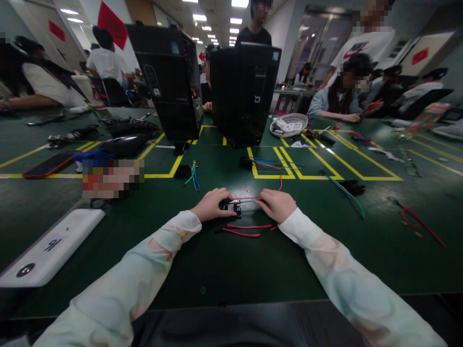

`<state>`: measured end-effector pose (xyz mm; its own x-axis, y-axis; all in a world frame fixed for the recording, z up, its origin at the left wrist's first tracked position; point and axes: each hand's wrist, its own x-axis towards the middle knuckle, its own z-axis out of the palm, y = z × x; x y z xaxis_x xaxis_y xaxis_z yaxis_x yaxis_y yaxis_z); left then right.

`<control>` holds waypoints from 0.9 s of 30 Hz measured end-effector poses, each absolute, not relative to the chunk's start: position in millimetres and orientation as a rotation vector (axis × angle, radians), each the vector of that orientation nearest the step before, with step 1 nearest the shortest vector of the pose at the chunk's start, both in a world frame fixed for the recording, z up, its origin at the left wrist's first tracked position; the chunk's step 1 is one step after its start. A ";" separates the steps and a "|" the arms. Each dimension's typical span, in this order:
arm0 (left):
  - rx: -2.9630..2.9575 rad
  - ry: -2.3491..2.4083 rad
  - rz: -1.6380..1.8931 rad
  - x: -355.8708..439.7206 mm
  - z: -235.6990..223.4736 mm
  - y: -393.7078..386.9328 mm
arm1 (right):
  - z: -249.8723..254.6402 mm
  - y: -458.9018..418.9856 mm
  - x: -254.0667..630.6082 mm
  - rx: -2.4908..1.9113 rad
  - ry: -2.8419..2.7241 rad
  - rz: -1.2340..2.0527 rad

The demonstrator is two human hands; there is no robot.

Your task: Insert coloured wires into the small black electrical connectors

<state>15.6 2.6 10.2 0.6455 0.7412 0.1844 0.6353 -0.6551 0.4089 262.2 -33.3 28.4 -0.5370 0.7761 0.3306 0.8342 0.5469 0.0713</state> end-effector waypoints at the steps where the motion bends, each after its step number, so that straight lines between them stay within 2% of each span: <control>1: 2.561 1.107 0.487 15.5 10.1 2.5 | 28.4 -33.4 262.1 -1.336 -2.528 -0.319; 5: 2.560 1.114 0.480 15.1 9.6 2.5 | 27.8 -33.6 262.6 -1.174 -2.667 -0.241; 11: 2.560 1.101 0.479 15.0 10.2 2.7 | 26.1 -32.0 263.1 -1.278 -2.524 -0.350; 15: 2.561 1.105 0.475 15.0 10.3 2.8 | 26.1 -32.9 262.5 -1.114 -2.634 -0.272; 20: 2.564 1.093 0.491 14.6 8.4 4.4 | 26.4 -32.5 260.2 -1.229 -2.456 -0.377; 27: 2.565 1.087 0.491 14.2 8.0 4.3 | 27.6 -32.6 261.6 -0.995 -2.597 -0.241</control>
